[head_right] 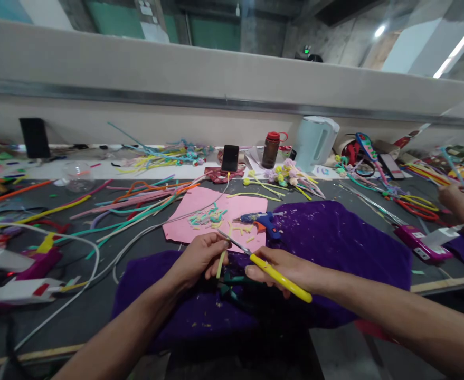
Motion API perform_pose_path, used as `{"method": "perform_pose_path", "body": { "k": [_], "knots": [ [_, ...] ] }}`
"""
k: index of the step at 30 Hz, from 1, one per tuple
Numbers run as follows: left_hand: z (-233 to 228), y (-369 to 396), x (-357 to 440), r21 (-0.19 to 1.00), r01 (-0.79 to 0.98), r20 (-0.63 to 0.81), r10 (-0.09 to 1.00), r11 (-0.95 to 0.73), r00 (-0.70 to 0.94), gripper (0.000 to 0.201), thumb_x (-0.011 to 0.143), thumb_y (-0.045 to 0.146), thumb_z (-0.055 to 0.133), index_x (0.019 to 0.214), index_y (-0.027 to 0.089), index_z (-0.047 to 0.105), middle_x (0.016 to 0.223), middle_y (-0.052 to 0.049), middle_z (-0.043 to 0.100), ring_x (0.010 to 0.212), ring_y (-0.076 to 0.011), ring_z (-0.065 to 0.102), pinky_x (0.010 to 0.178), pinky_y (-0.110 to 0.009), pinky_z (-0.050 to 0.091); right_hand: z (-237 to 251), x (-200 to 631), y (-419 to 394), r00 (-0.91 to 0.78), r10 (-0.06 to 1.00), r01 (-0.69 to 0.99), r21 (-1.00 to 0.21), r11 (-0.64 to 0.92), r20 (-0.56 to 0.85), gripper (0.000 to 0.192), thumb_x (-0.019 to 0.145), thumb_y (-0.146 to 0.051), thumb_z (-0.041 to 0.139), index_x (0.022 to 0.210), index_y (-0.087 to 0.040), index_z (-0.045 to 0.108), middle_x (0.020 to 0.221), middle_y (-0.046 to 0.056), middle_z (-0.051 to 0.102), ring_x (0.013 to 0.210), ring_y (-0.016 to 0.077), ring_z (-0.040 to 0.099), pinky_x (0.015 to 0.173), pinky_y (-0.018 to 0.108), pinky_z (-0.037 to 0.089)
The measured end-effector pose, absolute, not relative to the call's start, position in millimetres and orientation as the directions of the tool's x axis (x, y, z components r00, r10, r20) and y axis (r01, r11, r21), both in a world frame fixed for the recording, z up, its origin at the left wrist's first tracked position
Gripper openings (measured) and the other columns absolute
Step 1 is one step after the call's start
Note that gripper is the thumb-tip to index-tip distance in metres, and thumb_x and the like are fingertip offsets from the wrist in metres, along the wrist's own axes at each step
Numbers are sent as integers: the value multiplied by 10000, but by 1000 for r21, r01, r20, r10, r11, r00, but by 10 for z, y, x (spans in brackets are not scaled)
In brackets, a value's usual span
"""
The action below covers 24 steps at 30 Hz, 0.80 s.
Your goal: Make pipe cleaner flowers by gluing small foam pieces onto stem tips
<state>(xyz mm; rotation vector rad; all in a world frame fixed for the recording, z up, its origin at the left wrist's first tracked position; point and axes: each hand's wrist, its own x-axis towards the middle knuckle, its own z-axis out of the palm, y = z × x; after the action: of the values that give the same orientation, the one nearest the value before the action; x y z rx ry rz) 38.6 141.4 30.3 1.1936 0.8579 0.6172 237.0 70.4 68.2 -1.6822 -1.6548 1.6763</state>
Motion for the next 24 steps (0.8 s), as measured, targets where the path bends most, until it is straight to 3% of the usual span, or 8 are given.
{"method": "perform_pose_path", "body": {
  "k": [8, 17, 24],
  "knots": [
    [240, 1435, 376, 962, 85, -260, 786, 258, 561, 258, 742, 379, 556, 648, 142, 510, 424, 27, 545, 267, -45, 395, 271, -144, 248, 685, 2313, 788, -256, 758, 435, -772, -463, -599, 398, 739, -579, 531, 848, -208, 434, 589, -77, 393, 362, 1, 282, 296, 100, 192],
    [278, 1454, 367, 943, 246, -330, 733, 225, 595, 330, 776, 406, 499, 576, 144, 493, 350, 28, 498, 238, -41, 382, 267, -132, 234, 602, 2420, 908, -275, 741, 440, -766, -469, -612, 466, 695, -622, 551, 895, -210, 468, 581, -67, 420, 351, 0, 275, 287, 94, 202],
    [266, 1448, 368, 958, 140, -286, 765, 252, 577, 298, 774, 423, 511, 661, 148, 483, 476, 18, 571, 277, -55, 452, 244, -136, 239, 622, 2517, 836, -290, 767, 387, -804, -452, -572, 445, 745, -612, 497, 912, -203, 444, 599, -60, 443, 357, 5, 300, 292, 104, 253]
  ]
}}
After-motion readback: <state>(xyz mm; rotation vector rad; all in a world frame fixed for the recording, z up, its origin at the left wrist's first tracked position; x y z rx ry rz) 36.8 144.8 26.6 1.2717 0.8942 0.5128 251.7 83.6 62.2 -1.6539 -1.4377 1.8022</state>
